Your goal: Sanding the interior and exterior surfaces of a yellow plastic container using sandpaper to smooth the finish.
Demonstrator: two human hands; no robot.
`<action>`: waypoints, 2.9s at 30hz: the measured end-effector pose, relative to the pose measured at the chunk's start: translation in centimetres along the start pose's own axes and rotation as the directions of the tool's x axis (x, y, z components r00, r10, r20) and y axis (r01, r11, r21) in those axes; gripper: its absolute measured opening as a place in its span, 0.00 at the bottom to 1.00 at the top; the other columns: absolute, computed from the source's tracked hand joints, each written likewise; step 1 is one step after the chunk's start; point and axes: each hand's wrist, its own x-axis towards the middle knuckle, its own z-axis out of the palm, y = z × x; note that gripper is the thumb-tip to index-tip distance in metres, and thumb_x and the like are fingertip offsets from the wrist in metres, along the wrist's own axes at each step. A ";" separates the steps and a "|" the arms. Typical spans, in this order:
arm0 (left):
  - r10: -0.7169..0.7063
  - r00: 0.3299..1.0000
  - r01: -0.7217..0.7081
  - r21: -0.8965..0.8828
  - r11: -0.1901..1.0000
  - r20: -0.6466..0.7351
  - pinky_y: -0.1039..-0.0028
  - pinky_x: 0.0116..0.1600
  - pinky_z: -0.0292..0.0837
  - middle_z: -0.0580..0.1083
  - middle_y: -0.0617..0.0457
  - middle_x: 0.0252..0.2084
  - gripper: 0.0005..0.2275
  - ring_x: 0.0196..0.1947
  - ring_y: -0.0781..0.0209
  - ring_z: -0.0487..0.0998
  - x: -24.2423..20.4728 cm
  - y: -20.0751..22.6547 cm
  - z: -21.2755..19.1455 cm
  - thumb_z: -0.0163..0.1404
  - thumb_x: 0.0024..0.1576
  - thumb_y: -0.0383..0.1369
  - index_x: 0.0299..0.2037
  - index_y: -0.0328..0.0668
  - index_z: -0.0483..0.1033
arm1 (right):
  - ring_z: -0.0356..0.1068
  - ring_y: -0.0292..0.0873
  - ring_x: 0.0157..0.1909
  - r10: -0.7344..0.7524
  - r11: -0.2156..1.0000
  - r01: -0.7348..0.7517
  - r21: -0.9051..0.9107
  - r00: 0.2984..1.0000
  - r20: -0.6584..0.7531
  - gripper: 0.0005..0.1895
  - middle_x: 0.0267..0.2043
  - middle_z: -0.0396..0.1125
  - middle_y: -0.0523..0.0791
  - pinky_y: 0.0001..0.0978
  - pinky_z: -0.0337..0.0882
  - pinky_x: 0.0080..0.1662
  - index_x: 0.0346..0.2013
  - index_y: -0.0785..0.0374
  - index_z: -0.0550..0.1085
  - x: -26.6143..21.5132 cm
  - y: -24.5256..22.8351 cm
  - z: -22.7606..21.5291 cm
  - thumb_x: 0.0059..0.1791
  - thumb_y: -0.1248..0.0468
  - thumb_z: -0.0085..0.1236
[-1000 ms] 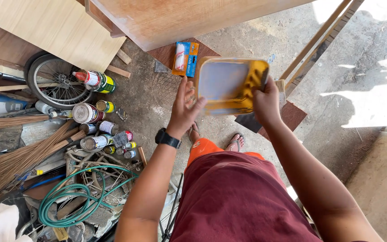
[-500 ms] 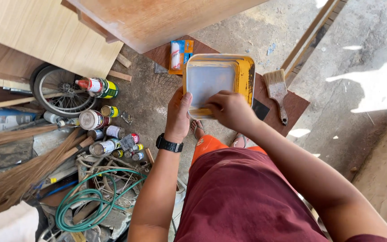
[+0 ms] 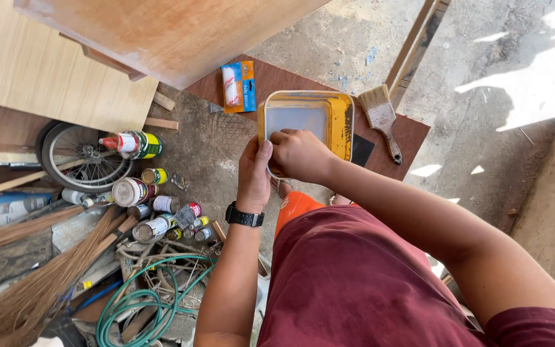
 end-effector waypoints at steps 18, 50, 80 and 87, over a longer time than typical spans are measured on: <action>-0.207 0.975 0.192 -0.163 0.968 -0.085 0.48 0.57 0.85 0.82 0.38 0.54 0.18 0.54 0.46 0.85 -1.2 -1.5 1.4 0.51 0.71 0.44 0.60 0.38 0.79 | 0.81 0.49 0.37 0.310 0.949 -0.307 0.072 0.950 -0.028 0.05 0.34 0.76 0.48 0.35 0.81 0.37 0.39 0.61 0.83 0.3 3.6 -2.1 0.56 0.66 0.62; -0.042 0.999 0.037 -0.160 0.986 -0.025 0.42 0.67 0.77 0.70 0.37 0.73 0.28 0.68 0.36 0.75 -0.8 -4.3 0.6 0.46 0.71 0.37 0.83 0.55 0.57 | 0.78 0.67 0.52 0.583 0.507 -0.601 0.617 0.767 0.269 0.18 0.48 0.78 0.55 0.58 0.77 0.53 0.59 0.59 0.82 0.0 3.1 5.9 0.55 0.62 0.57; 0.444 0.895 -0.239 0.893 0.382 0.049 0.40 0.59 0.79 0.75 0.23 0.64 0.36 0.62 0.23 0.78 -0.4 9.9 2.1 0.61 0.61 0.41 0.80 0.44 0.63 | 0.77 0.39 0.31 0.721 0.260 -0.543 0.798 0.659 0.214 0.06 0.30 0.77 0.49 0.31 0.78 0.42 0.43 0.69 0.81 -3.7 8.7 -2.6 0.60 0.69 0.59; 0.466 0.875 -0.323 0.875 0.362 0.130 0.44 0.52 0.84 0.80 0.25 0.57 0.35 0.55 0.25 0.83 -1.2 11.1 4.9 0.62 0.59 0.41 0.78 0.46 0.66 | 0.74 0.39 0.23 0.847 0.409 -0.719 0.562 0.529 0.060 0.31 0.16 0.70 0.39 0.34 0.75 0.37 0.23 0.53 0.76 -5.9 12.6 -0.4 0.68 0.47 0.49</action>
